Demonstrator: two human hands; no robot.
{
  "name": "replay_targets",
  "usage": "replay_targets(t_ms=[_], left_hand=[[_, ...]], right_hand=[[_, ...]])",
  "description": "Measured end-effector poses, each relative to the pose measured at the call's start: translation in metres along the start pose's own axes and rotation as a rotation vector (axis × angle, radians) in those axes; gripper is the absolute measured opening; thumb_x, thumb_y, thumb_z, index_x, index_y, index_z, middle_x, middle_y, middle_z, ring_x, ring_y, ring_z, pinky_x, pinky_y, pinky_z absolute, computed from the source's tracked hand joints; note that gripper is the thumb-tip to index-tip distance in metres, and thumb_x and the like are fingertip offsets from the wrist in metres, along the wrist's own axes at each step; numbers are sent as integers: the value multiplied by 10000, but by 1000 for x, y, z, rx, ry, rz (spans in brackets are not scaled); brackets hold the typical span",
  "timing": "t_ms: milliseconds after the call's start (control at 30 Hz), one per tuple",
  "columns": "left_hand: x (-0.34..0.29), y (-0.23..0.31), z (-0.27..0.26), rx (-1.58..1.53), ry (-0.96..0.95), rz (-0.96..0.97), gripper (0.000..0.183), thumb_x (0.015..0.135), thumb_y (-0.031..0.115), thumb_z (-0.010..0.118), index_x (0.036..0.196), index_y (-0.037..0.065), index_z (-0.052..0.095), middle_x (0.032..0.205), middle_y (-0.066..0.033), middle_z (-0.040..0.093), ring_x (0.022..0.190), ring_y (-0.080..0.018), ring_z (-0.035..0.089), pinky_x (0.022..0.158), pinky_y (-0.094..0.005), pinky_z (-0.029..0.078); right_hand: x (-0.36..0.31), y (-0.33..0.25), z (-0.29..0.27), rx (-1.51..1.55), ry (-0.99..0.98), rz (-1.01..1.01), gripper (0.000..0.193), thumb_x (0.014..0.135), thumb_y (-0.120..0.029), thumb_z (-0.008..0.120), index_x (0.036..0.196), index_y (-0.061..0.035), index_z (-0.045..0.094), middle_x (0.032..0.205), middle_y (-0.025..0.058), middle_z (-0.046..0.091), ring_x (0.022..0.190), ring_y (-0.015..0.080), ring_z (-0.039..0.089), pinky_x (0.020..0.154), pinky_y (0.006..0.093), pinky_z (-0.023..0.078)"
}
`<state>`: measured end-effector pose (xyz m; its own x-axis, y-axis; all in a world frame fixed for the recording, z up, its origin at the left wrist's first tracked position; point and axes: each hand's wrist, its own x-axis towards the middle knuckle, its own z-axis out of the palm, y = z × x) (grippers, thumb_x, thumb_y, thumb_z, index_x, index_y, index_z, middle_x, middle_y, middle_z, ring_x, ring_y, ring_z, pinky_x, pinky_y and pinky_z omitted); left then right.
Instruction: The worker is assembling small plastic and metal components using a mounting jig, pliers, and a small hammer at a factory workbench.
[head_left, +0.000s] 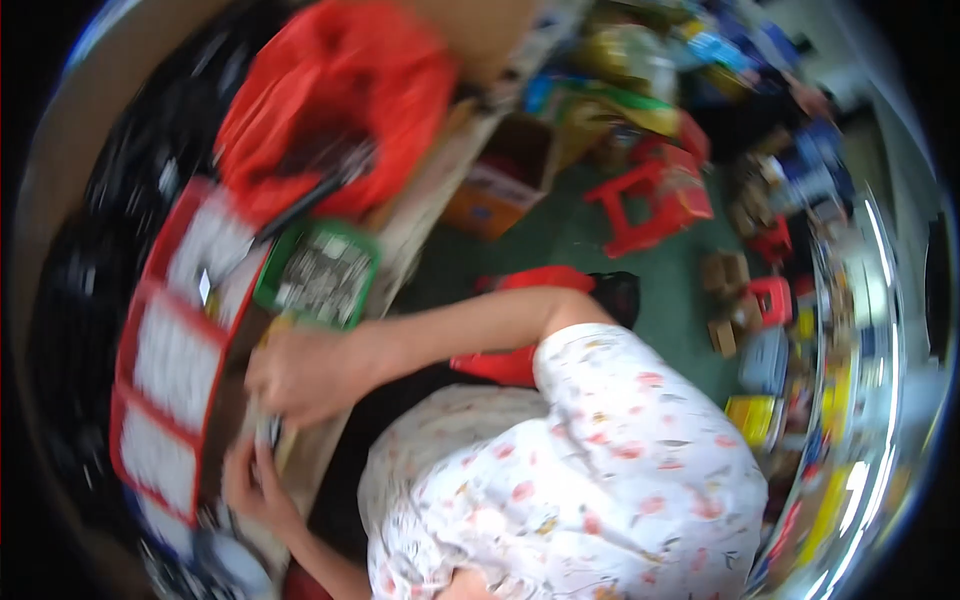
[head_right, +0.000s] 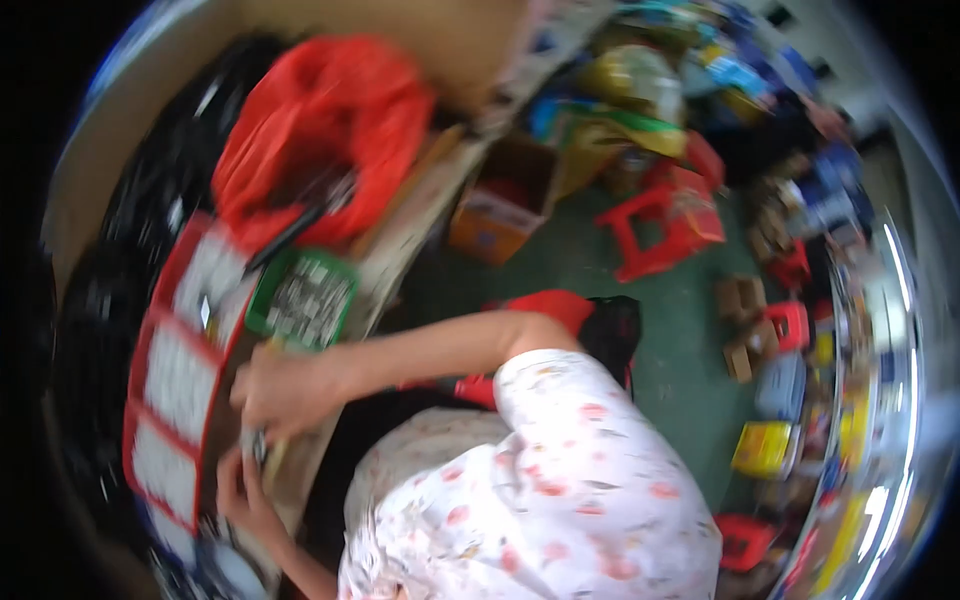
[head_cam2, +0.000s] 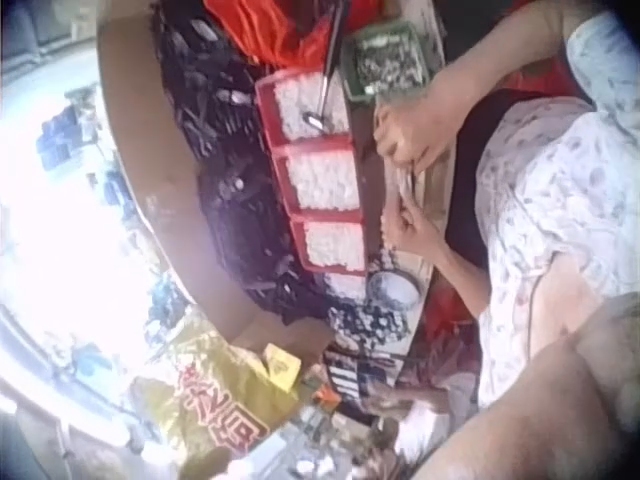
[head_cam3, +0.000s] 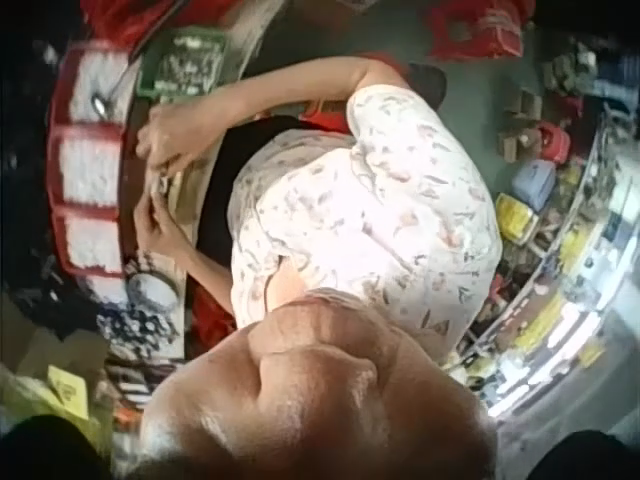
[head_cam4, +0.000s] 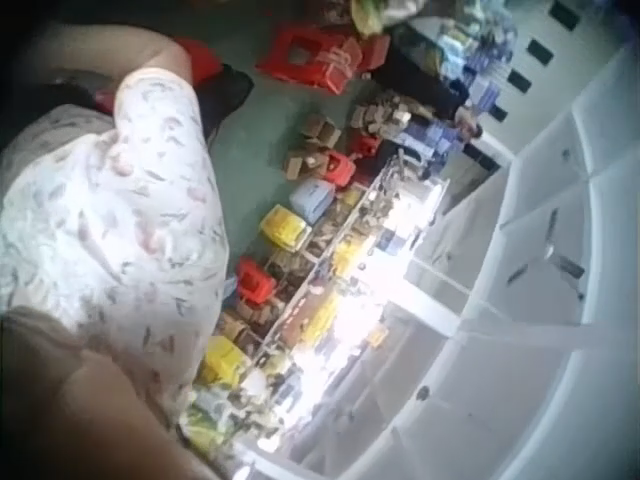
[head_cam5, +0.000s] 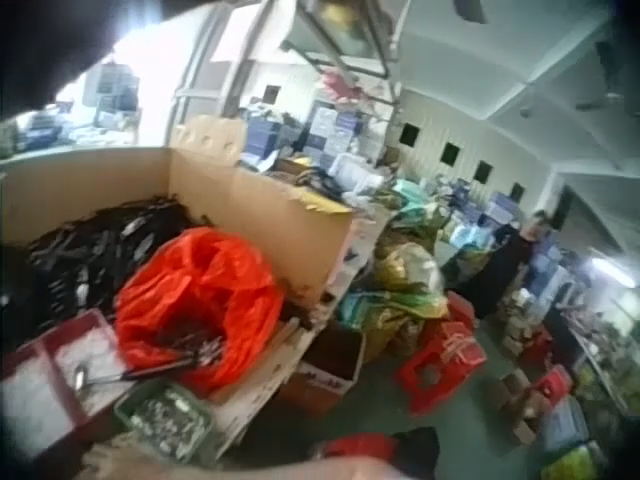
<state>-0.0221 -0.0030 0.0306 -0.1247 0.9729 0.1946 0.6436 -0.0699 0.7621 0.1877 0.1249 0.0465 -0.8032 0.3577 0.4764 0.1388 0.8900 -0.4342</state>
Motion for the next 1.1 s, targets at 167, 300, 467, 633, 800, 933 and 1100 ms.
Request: replay_targets(t_ms=[167,300,467,633,800,933,1100], left_hand=[[19,9,19,97,138,108,337,761,107,821,1061,1,712,1073,-158,668,953,-320,647,833,-381,509],[1,0,19,180,190,111,346,734,114,825,1044,14,709,1024,-124,652,976,-319,592,824,-406,483],[-5,-3,18,218,178,86,319,735,81,806,1031,18,705,1015,-114,648,1004,-322,579,839,-428,482],[0,-5,22,231,165,116,327,728,90,819,1036,39,722,1020,-89,661,1004,-308,587,857,-415,478],[1,0,27,236,164,121,312,735,87,813,1029,38,720,1013,-89,660,1007,-311,588,855,-417,482],[2,4,31,211,160,162,274,755,72,792,1011,21,707,979,-104,637,989,-311,580,828,-410,488],[6,-4,39,159,159,254,223,771,74,781,975,28,702,948,-103,629,975,-322,580,825,-431,483]], right_hand=[[-17,30,-20,25,-75,114,297,724,-239,785,910,-30,685,964,138,652,898,330,643,743,431,512],[-22,28,-20,55,-147,133,268,785,-214,770,987,-50,703,992,89,641,945,275,622,804,386,448],[-10,26,-15,48,-266,176,256,799,-184,763,1006,-49,698,987,63,620,955,245,599,831,370,411],[-6,27,-18,31,-271,182,260,791,-183,764,1003,-48,695,978,63,610,948,243,592,827,366,409],[-8,30,-15,25,-288,143,270,783,-177,769,1009,-49,694,977,68,609,942,250,592,827,377,422],[-12,29,-9,49,-300,141,276,773,-164,774,1015,-53,699,979,79,611,951,263,594,838,394,438],[-21,23,6,32,-204,120,310,713,-166,791,989,-54,703,971,108,612,925,307,603,787,416,469]])
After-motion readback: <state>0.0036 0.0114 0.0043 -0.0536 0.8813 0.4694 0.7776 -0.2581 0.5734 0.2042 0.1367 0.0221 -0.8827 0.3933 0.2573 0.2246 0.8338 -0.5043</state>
